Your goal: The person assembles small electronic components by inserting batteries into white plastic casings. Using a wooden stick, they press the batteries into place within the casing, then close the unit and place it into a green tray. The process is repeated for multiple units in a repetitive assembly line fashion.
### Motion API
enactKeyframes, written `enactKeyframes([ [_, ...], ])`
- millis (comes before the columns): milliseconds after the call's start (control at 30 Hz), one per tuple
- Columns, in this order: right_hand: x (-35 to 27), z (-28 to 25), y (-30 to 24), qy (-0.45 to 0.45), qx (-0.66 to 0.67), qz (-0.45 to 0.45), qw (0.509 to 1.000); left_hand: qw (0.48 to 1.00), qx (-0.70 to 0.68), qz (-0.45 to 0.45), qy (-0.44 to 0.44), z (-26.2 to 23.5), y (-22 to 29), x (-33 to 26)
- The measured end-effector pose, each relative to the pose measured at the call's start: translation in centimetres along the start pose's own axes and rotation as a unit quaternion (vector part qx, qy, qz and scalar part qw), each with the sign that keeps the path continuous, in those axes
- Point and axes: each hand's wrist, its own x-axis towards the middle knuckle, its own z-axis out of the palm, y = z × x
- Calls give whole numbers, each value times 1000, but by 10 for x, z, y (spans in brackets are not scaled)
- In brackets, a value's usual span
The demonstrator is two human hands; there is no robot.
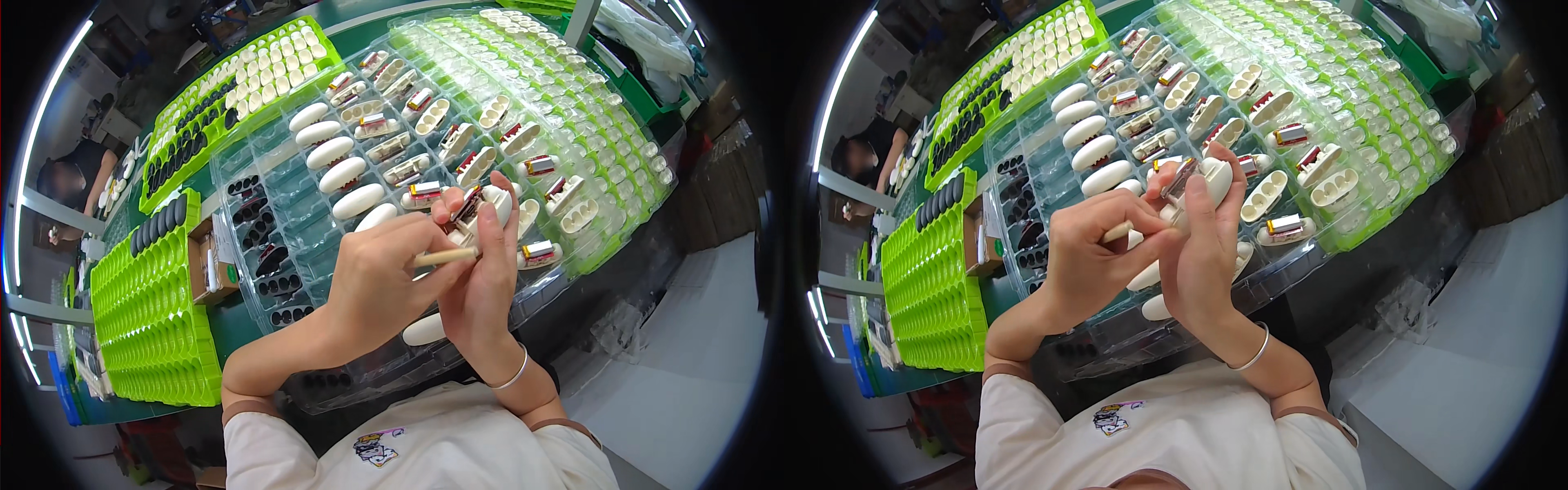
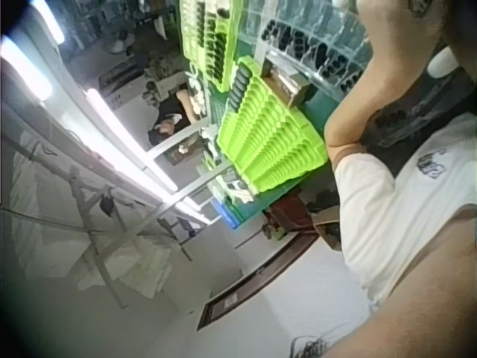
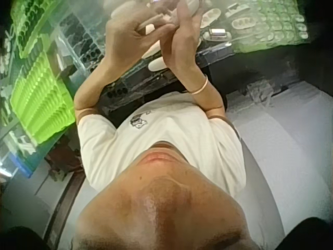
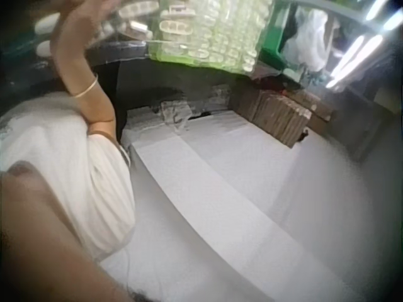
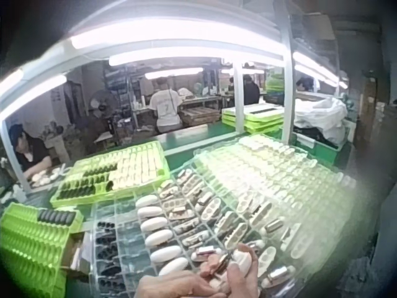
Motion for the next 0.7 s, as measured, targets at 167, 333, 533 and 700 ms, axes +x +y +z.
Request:
enactKeyframes([
  [167,0,-4,-6,-21,33,20,999,995,5,83,47,3,-9,4],
  [333,-4,7,-6,-2,37,35,999,997,-59,5,40,5,-13,3],
  [533,-3,1,-9,-10,107,50,993,987,-149,-53,-11,4,-4,4],
  [700,6,5,-22,-10,89,-64,994,981,41,-7,-188,-3,16,-10],
])
